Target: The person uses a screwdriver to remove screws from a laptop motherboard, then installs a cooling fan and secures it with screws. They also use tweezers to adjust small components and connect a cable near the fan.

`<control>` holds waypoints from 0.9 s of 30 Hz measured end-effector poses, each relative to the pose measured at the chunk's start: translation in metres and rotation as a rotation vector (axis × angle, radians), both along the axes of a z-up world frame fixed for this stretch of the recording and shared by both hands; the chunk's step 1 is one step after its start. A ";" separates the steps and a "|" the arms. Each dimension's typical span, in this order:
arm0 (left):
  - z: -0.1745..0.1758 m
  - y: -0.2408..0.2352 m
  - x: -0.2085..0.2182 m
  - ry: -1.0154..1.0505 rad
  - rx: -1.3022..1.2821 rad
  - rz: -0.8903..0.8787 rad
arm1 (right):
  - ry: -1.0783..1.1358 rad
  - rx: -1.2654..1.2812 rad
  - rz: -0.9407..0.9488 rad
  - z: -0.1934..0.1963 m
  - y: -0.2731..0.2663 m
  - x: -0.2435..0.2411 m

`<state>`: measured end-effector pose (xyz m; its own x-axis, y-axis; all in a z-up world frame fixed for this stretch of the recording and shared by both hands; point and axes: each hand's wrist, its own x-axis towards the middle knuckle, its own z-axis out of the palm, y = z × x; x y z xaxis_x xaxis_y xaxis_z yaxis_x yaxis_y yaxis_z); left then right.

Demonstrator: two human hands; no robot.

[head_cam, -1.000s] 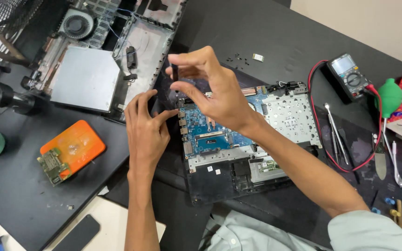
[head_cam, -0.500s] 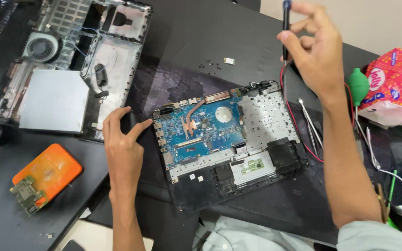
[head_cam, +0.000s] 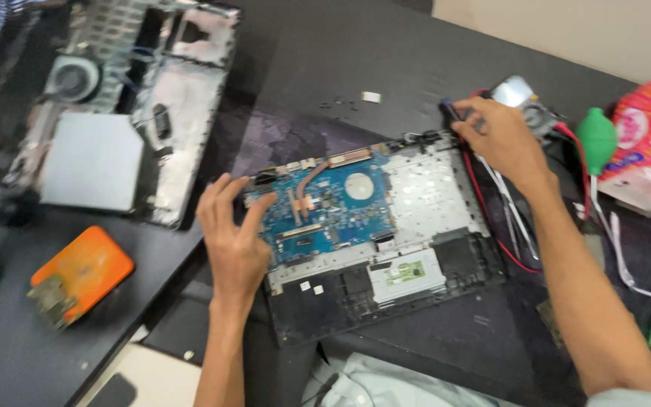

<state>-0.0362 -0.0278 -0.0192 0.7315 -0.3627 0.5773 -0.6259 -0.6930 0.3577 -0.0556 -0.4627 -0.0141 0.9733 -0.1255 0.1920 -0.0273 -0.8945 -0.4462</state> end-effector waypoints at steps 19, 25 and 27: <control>0.003 0.064 -0.034 -0.100 -0.069 0.072 | -0.015 -0.142 0.116 -0.054 -0.026 0.054; -0.005 0.087 -0.053 -0.101 -0.100 0.183 | -0.075 -0.105 0.093 -0.074 -0.029 0.069; -0.008 0.085 -0.055 -0.096 -0.143 0.182 | -0.200 -0.285 0.039 -0.016 0.038 0.060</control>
